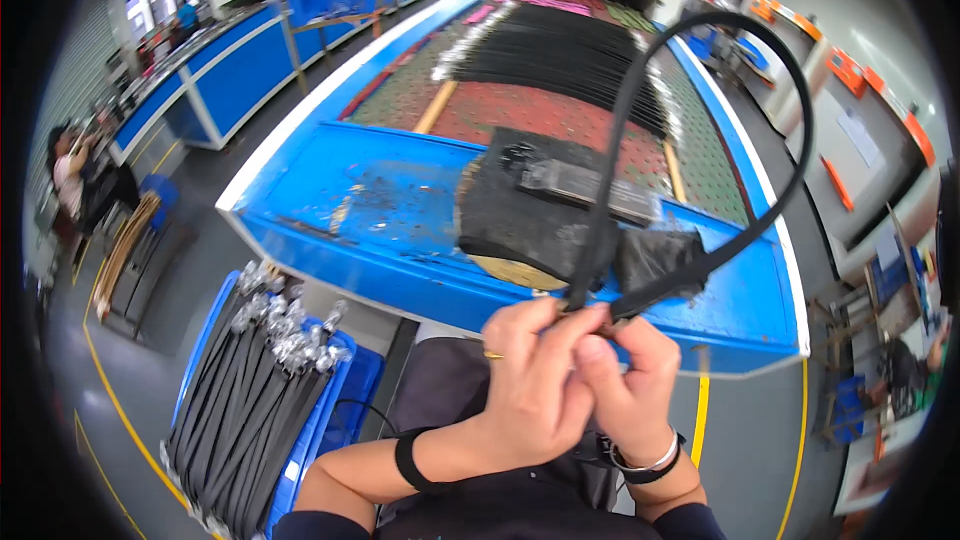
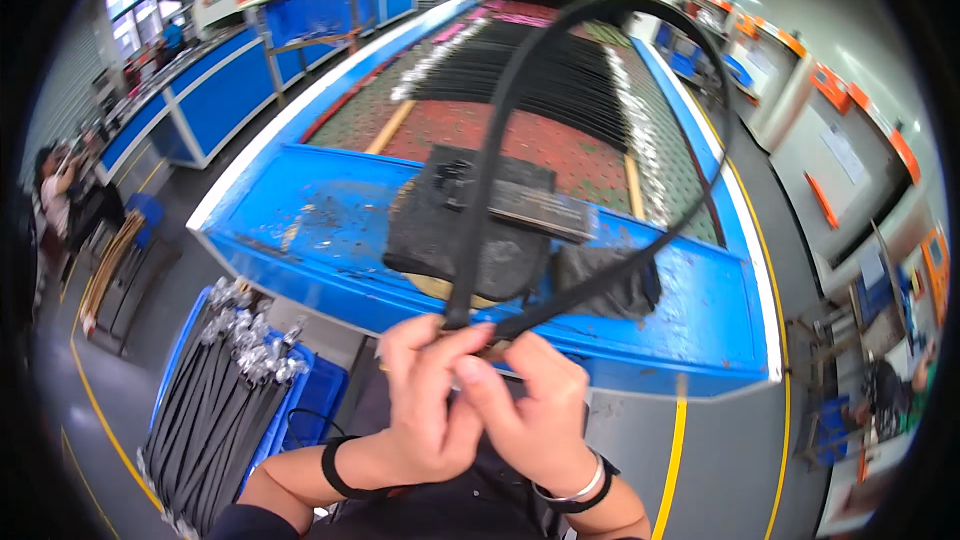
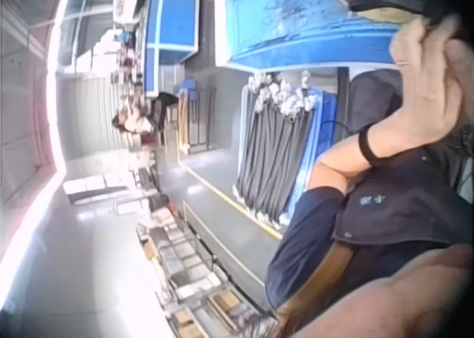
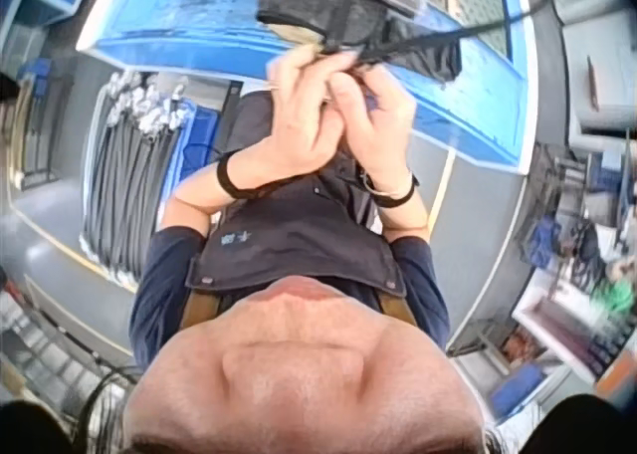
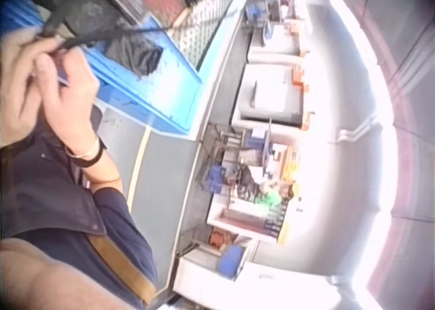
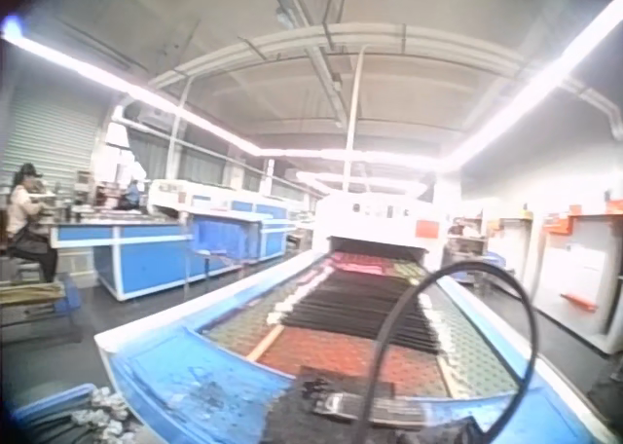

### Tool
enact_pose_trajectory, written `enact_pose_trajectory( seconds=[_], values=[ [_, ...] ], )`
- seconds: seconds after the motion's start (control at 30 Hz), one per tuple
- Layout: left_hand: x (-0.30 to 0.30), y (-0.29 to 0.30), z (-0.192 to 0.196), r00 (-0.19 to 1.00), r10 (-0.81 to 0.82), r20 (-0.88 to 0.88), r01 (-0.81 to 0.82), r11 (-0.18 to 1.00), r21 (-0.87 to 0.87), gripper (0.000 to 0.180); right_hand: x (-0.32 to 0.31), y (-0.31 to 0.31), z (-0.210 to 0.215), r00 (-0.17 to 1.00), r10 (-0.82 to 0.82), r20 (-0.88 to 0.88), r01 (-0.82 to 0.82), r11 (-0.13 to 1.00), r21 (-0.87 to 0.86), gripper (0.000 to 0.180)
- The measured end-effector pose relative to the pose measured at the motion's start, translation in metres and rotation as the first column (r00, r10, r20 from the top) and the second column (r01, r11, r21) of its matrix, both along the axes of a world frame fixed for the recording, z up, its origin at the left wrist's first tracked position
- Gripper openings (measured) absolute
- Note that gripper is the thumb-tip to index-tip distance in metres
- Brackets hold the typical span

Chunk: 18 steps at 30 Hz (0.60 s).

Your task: The person attaches a metal buckle to a black belt strap by threading the strap through the buckle's loops and securing it. They repeat this process for multiple belts, handling each one individually at a blue workstation in a factory setting.

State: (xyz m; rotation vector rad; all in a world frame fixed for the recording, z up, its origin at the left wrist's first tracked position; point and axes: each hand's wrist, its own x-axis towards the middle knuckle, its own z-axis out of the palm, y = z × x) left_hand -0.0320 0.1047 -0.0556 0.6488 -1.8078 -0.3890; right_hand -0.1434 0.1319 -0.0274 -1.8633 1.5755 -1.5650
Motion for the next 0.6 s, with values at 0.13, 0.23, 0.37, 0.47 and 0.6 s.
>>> enact_pose_trajectory(
  seconds=[0.13, 0.23, 0.37, 0.47, 0.6],
  values=[
    [0.010, 0.000, 0.002, 0.995, -0.082, -0.059, 0.084, 0.996, 0.029, 0.045, 0.002, 0.006, -0.007, 0.989, -0.067, 0.135, 0.061, 0.997, 0.046, 0.011],
    [0.015, 0.002, 0.006, 0.977, -0.119, -0.175, 0.124, 0.992, 0.013, 0.035, -0.008, 0.012, -0.008, 0.948, -0.128, 0.292, 0.119, 0.992, 0.046, 0.015],
    [0.041, -0.004, 0.014, 0.943, -0.104, -0.315, 0.079, 0.993, -0.092, 0.020, -0.034, 0.033, 0.023, 0.971, -0.238, -0.025, 0.239, 0.969, 0.060, 0.022],
    [0.075, -0.009, 0.017, 0.945, -0.041, -0.326, -0.016, 0.985, -0.169, 0.022, -0.074, 0.033, 0.026, 0.927, -0.209, -0.311, 0.232, 0.972, 0.039, 0.033],
    [0.098, -0.023, 0.027, 0.956, 0.016, -0.294, -0.100, 0.958, -0.271, 0.022, -0.096, 0.035, 0.057, 0.825, -0.284, -0.489, 0.337, 0.941, 0.022, 0.030]
  ],
)
